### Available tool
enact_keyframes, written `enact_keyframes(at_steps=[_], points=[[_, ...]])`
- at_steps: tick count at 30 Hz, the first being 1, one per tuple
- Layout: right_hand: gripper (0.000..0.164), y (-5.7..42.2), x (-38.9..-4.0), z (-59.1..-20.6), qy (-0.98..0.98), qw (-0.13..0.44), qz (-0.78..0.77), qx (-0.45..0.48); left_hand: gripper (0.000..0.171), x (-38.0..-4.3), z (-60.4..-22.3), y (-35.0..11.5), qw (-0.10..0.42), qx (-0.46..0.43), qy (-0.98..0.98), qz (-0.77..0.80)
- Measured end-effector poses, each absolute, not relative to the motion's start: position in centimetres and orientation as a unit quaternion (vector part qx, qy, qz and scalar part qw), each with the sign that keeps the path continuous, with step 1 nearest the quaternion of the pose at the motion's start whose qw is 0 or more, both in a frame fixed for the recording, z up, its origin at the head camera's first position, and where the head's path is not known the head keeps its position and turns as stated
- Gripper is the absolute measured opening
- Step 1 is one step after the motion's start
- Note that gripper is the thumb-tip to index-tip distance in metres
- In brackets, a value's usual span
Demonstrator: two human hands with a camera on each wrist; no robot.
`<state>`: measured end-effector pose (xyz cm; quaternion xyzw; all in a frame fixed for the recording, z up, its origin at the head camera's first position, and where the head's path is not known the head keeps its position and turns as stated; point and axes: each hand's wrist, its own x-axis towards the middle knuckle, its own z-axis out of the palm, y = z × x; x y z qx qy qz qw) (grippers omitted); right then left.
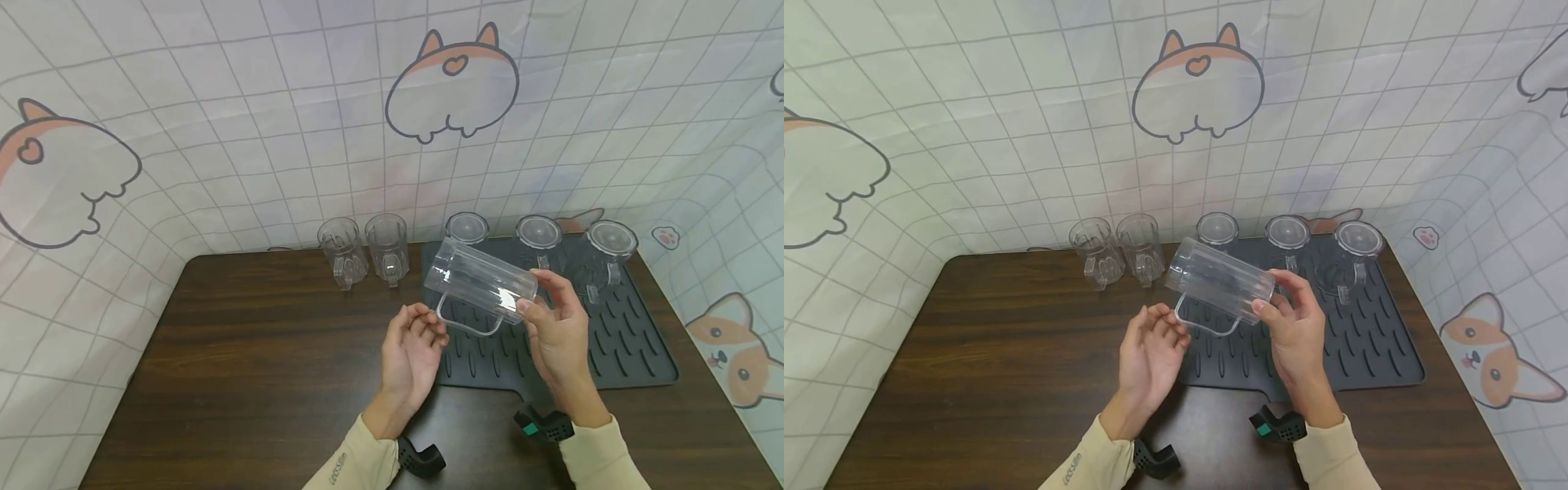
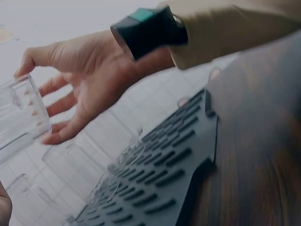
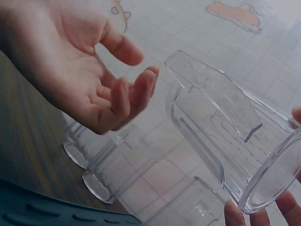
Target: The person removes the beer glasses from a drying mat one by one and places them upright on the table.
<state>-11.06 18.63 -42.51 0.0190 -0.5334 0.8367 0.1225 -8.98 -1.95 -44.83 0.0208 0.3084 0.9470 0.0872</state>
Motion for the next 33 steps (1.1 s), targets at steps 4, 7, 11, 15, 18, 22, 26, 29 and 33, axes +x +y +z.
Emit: enact_keyframes(at_steps=[4,7,11,15,18,22,26,29,33], points=[[0.05,18.0,-10.9,-42.8,-0.534,0.117,0.838,0.011,0.036,-9.0,-45.0,-1.5,0.089,0.003,0.27,0.959],[0.05,17.6,-10.9,-43.1,-0.528,0.114,0.841,0.009,0.038,-9.0,-44.9,-1.2,0.085,-0.008,0.245,0.966],[0.05,17.2,-10.9,-43.5,-0.518,0.114,0.848,0.012,0.037,-9.1,-44.6,-0.7,0.081,-0.021,0.222,0.971],[0.05,17.1,-10.9,-43.8,-0.523,0.115,0.844,0.015,0.033,-9.2,-44.3,-0.3,0.081,-0.032,0.204,0.975],[0.05,16.9,-10.9,-44.0,-0.527,0.118,0.842,0.019,0.03,-9.3,-44.2,0.0,0.08,-0.039,0.195,0.977],[0.051,16.7,-10.8,-44.2,-0.531,0.125,0.838,0.032,0.03,-9.4,-44.3,0.2,0.077,-0.047,0.197,0.976],[0.053,16.6,-10.7,-44.3,-0.526,0.136,0.839,0.045,0.033,-9.4,-44.3,0.6,0.076,-0.059,0.195,0.976],[0.057,16.5,-10.7,-44.4,-0.525,0.147,0.837,0.048,0.035,-9.3,-44.2,0.9,0.076,-0.071,0.183,0.978],[0.06,16.4,-10.7,-44.4,-0.54,0.157,0.825,0.055,0.036,-9.1,-44.1,1.0,0.069,-0.088,0.16,0.981]])
